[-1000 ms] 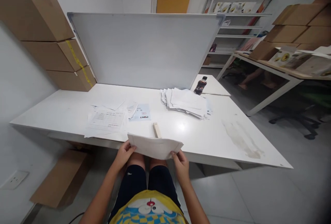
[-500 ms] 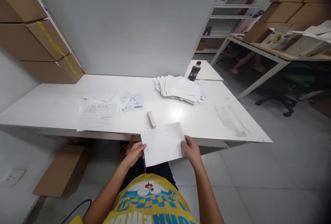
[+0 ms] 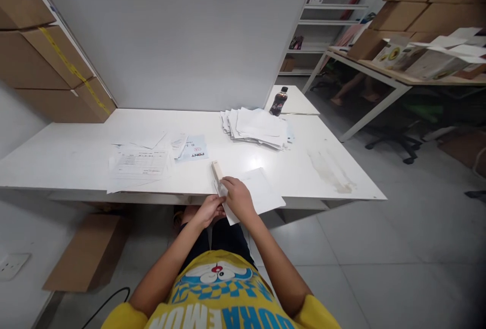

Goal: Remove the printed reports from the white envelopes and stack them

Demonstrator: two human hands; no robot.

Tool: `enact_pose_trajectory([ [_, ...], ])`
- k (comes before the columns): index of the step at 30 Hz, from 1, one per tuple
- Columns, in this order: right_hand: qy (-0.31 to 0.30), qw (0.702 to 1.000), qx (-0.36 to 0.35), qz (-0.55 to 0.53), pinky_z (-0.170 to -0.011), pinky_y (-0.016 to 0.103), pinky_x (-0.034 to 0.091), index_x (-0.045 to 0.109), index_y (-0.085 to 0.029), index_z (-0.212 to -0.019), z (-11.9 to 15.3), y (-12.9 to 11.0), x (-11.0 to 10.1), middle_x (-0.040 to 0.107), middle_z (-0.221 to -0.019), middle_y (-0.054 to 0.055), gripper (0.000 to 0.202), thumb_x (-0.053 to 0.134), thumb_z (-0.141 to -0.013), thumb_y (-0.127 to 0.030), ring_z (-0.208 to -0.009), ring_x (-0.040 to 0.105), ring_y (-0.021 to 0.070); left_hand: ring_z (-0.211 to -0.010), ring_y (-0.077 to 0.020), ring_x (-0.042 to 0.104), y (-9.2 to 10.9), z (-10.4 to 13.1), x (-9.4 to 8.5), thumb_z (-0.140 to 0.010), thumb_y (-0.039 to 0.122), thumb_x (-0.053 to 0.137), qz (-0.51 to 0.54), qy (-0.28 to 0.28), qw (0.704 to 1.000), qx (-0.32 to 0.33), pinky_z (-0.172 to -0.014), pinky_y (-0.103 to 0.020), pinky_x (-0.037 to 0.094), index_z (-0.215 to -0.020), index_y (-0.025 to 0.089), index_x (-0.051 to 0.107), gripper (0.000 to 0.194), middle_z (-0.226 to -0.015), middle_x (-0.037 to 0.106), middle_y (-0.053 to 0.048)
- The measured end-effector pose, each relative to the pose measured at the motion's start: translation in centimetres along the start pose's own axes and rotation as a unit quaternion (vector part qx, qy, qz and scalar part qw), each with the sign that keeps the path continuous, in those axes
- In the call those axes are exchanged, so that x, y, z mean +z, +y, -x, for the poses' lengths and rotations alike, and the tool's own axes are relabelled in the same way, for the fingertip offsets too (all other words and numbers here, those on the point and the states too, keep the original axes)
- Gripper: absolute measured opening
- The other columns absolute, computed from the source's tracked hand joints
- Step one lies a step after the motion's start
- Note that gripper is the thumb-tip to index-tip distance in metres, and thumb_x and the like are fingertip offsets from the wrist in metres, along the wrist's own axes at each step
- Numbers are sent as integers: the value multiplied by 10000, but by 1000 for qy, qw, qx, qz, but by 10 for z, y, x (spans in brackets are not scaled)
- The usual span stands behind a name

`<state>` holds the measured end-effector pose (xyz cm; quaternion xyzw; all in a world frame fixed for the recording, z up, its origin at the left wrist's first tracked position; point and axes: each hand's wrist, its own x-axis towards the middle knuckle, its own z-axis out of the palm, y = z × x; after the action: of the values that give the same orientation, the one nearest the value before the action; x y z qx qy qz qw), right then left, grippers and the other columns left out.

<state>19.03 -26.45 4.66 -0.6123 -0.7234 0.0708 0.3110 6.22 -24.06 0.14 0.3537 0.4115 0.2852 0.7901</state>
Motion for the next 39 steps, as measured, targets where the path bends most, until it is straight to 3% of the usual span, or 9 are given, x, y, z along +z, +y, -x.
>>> enact_pose_trajectory([
  [6, 13, 999, 6, 48, -805, 321, 424, 672, -154, -965, -6, 1, 16, 646, -1032, 106, 434, 404, -683, 38, -902, 544, 222, -460, -83, 522, 3, 5, 8, -605, 409, 796, 14, 16, 1000, 3, -466, -205, 430, -632, 140, 546, 368, -518, 540, 28],
  [11, 22, 996, 65, 57, -659, 275, 375, 655, -172, -799, -10, 2, 25, 601, -839, 64, 329, 405, -720, 26, -744, 517, 180, -437, -66, 493, 2, 5, 7, -600, 320, 781, 28, 21, 999, -3, -465, -194, 431, -608, 144, 540, 299, -495, 509, 45],
  [22, 29, 997, 45, 59, -635, 272, 320, 593, -186, -689, -22, 8, 33, 550, -759, 31, 266, 417, -722, 11, -678, 470, 161, -449, -83, 528, -14, -1, 1, -597, 318, 753, 60, 44, 997, 7, -461, -197, 434, -640, 155, 561, 255, -518, 548, 34],
  [27, -22, 998, -1, 59, -701, 308, 393, 633, -160, -833, -13, 0, 11, 611, -891, 82, 294, 416, -728, 8, -789, 532, 199, -595, -165, 639, -14, 18, 5, -550, 297, 792, 93, 89, 991, 34, -536, -235, 474, -669, 141, 619, 261, -583, 637, -18],
  [32, -101, 987, -91, -90, -925, 363, 443, 622, -200, -1054, 22, -14, -39, 607, -1174, 88, 359, 410, -809, -43, -1085, 539, 215, -771, -236, 681, -13, 56, -8, -600, 320, 771, 200, 186, 960, 64, -681, -306, 530, -837, 131, 675, 318, -769, 718, -68],
  [34, -163, 973, -111, -116, -1000, 380, 424, 567, -231, -1204, 39, -21, -53, 531, -1327, 85, 360, 497, -855, -179, -1219, 480, 230, -799, -251, 685, -9, 69, -17, -651, 361, 749, 211, 172, 962, 29, -701, -330, 539, -928, 135, 676, 364, -816, 722, -77],
  [36, -196, 968, -122, -101, -1051, 421, 397, 417, -239, -1383, 54, -27, -56, 387, -1472, 106, 593, 605, -830, -347, -1336, 370, 277, -828, -257, 686, -4, 79, -23, -703, 391, 721, 206, 139, 969, 7, -726, -340, 545, -1003, 147, 669, 390, -844, 722, -81],
  [37, -185, 971, -122, -89, -1064, 442, 386, 350, -238, -1431, 60, -29, -54, 338, -1503, 116, 680, 621, -821, -372, -1364, 333, 292, -844, -262, 685, -1, 82, -24, -724, 402, 706, 206, 125, 971, 2, -740, -345, 546, -1024, 149, 667, 394, -850, 721, -84],
  [39, -124, 982, -123, -78, -1055, 456, 403, 334, -254, -1443, 69, -28, -46, 389, -1477, 112, 616, 548, -866, -266, -1347, 372, 272, -881, -274, 679, 8, 86, -24, -754, 413, 678, 194, 102, 976, 9, -771, -360, 545, -1042, 146, 663, 393, -860, 719, -93],
])
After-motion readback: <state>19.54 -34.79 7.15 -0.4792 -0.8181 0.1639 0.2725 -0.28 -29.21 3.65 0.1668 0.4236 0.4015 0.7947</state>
